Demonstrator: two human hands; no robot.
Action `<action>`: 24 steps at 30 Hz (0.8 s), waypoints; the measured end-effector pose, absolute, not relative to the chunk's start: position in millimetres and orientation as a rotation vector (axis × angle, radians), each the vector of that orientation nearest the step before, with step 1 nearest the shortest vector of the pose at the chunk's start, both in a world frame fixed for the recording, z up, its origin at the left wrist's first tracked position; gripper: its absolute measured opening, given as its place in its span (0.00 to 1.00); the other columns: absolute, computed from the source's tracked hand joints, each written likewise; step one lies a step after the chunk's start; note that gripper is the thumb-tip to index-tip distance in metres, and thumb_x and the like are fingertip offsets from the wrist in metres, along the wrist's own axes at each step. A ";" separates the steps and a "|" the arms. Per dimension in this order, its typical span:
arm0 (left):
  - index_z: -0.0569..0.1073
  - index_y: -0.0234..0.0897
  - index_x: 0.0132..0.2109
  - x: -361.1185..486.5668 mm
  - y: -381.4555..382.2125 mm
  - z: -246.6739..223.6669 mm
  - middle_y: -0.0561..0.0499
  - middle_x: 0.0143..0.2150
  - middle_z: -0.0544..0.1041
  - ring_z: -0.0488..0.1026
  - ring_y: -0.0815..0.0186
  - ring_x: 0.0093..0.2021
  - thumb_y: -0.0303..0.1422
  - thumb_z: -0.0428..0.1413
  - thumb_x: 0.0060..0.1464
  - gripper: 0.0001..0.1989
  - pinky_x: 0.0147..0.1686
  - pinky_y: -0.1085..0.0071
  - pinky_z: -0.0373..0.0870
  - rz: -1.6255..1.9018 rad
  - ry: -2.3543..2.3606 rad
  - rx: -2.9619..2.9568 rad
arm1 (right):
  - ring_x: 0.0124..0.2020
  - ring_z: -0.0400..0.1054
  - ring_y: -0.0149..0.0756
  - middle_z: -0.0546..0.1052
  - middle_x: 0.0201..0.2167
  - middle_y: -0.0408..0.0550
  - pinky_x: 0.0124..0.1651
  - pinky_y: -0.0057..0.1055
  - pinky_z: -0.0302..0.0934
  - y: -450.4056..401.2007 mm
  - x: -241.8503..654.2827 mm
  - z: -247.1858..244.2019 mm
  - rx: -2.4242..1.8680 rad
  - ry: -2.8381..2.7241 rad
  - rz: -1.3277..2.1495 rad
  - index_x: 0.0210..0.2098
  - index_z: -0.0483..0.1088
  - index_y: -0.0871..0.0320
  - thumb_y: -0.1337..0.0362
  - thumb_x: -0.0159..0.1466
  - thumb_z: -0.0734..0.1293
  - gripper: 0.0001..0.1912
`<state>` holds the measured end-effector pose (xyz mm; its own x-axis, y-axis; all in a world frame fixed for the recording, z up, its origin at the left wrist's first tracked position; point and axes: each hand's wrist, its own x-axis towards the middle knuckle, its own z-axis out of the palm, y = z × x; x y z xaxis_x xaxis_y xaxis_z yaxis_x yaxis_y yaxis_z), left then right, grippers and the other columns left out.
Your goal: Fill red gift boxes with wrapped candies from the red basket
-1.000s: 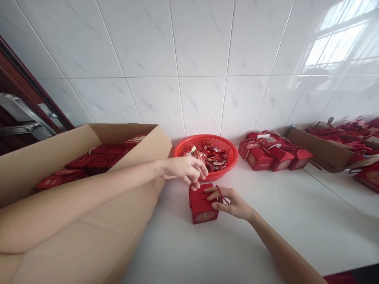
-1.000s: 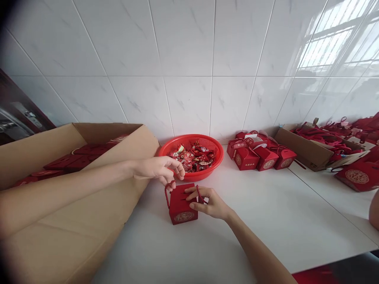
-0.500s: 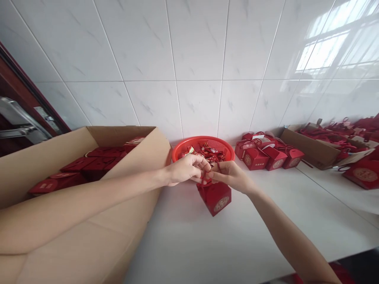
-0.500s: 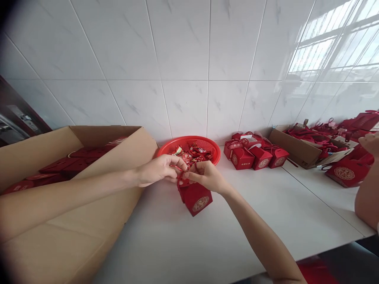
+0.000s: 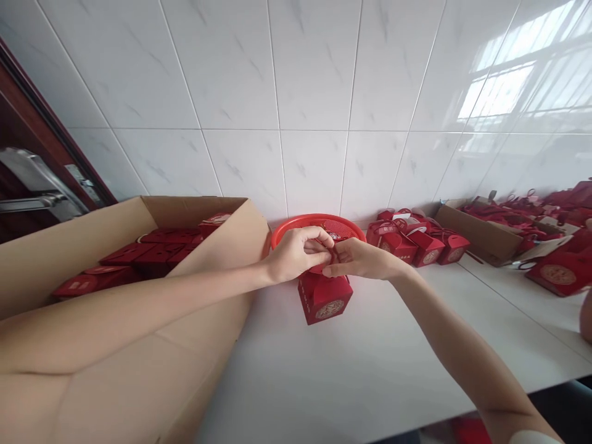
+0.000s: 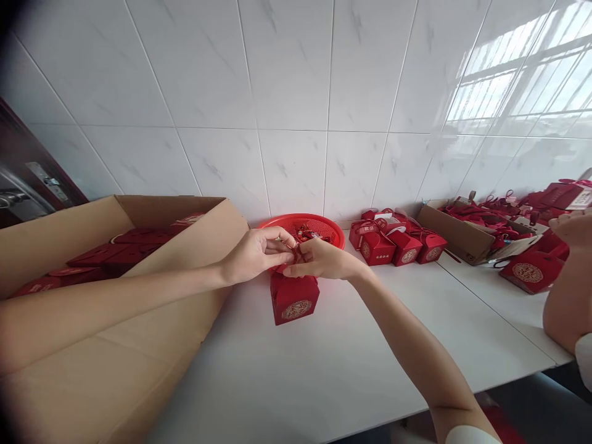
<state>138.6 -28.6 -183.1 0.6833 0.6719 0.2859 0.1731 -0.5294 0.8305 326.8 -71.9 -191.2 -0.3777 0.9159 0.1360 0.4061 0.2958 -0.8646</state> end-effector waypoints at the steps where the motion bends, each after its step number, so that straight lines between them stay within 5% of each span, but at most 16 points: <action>1: 0.74 0.35 0.38 138.5 -29.9 -182.6 0.50 0.41 0.79 0.79 0.64 0.39 0.31 0.59 0.49 0.07 0.42 0.67 0.77 0.778 0.644 2.087 | 0.19 0.59 0.26 0.65 0.17 0.37 0.20 0.26 0.52 -72.3 325.2 -190.9 -1.193 -1.947 1.028 0.20 0.71 0.58 0.54 0.54 0.75 0.16; 12: 0.75 0.36 0.38 137.7 -31.5 -181.9 0.49 0.41 0.79 0.77 0.65 0.41 0.32 0.56 0.53 0.06 0.41 0.70 0.75 0.854 0.582 2.354 | 0.27 0.75 0.36 0.77 0.21 0.45 0.34 0.33 0.70 -69.8 317.6 -206.0 -1.141 -1.893 1.051 0.22 0.72 0.58 0.62 0.60 0.69 0.12; 19: 0.66 0.41 0.59 136.5 -24.5 -186.9 0.49 0.53 0.76 0.73 0.59 0.55 0.27 0.59 0.45 0.32 0.50 0.68 0.71 0.426 0.458 2.446 | 0.28 0.75 0.37 0.76 0.21 0.45 0.33 0.33 0.69 -80.8 323.8 -201.6 -1.239 -1.873 1.029 0.20 0.68 0.58 0.57 0.59 0.71 0.16; 24: 0.72 0.39 0.45 136.4 -24.2 -194.8 0.50 0.45 0.79 0.76 0.59 0.46 0.37 0.56 0.54 0.12 0.41 0.70 0.69 0.220 0.571 2.422 | 0.26 0.69 0.33 0.73 0.20 0.44 0.28 0.29 0.61 -87.4 323.1 -198.5 -1.271 -1.906 0.958 0.20 0.69 0.59 0.57 0.58 0.69 0.16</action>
<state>136.4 -24.2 -194.8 0.8921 0.4515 0.0163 0.3459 -0.7057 0.6183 323.1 -87.4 -198.5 -0.3214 0.9397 0.1165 0.4674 0.2645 -0.8436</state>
